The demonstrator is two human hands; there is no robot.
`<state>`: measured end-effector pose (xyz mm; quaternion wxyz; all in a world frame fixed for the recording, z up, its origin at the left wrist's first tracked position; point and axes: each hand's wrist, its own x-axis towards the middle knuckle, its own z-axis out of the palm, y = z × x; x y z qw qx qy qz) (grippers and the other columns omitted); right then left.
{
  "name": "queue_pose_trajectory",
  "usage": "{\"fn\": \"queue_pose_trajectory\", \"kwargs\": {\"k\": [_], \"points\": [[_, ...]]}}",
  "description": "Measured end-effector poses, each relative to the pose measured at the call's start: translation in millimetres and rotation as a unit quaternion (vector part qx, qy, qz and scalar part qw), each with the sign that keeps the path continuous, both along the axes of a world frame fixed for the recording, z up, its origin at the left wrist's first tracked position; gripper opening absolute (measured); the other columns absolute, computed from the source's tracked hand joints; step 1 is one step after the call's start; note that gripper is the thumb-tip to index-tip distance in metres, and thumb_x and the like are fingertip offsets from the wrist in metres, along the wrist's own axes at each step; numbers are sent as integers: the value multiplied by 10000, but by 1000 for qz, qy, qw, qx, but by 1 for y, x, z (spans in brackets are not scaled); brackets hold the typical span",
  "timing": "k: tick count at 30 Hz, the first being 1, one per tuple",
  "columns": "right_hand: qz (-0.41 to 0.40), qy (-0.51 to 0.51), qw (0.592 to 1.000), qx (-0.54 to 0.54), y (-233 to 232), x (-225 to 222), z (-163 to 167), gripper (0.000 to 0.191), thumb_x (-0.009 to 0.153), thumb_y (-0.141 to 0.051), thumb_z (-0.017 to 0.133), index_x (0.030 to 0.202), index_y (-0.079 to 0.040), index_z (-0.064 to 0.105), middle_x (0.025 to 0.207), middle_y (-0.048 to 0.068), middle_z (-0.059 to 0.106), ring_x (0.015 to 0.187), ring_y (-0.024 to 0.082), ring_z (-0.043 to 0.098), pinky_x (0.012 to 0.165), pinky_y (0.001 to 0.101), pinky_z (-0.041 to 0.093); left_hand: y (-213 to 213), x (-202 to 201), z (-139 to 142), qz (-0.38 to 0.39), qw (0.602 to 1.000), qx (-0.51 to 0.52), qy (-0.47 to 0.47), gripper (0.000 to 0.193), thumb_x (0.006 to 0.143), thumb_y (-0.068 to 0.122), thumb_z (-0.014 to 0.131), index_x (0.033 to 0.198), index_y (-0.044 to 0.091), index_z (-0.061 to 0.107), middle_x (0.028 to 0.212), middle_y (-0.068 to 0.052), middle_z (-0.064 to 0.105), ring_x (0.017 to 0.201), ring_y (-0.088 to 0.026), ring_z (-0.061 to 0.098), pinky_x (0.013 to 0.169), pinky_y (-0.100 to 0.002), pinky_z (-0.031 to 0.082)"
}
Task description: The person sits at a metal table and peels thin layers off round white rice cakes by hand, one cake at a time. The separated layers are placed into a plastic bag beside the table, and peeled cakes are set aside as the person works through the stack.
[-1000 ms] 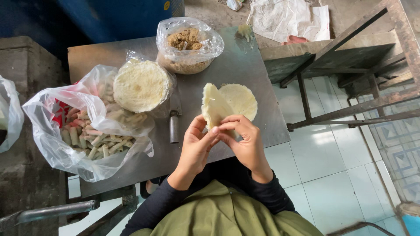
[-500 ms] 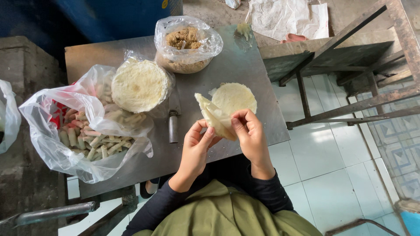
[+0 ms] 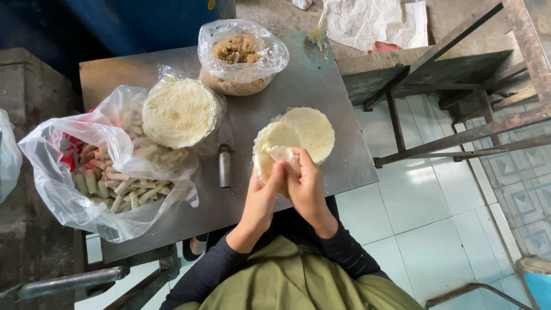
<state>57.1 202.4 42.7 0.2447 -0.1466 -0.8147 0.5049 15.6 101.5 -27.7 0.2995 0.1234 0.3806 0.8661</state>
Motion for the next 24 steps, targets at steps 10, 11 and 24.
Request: {"fn": "queue_pose_trajectory", "kwargs": {"k": [10, 11, 24], "points": [[-78, 9, 989, 124, 56, -10, -12, 158, 1049, -153, 680, 1009, -1, 662, 872, 123, 667, 725, 155, 622, 641, 289, 496, -14, 7, 19, -79, 991, -12, -108, 316, 1085, 233, 525, 1356, 72, 548, 1127, -11, 603, 961, -126, 612, 792, -326, 544], [-79, -8, 994, 70, 67, -12, -17, 197, 1078, -179, 683, 998, -1, 660, 843, 103, 645, 747, 136, 566, 656, 279, 481, -17, 5, 22, -86, 987, -6, -135, 332, 1068, 245, 529, 1343, 60, 548, 1147, -31, 624, 985, -150, 636, 813, -350, 560], [-27, 120, 982, -145, 182, -49, -1, 152, 1077, -229, 682, 1077, -88, 736, 935, -25, 686, 812, 53, 562, 748, 232, 460, -86, -46, 34, 30, 980, 53, -190, 424, 1074, 292, 547, 1374, -8, 528, 1249, -120, 669, 1045, -226, 701, 837, -376, 598]]}}
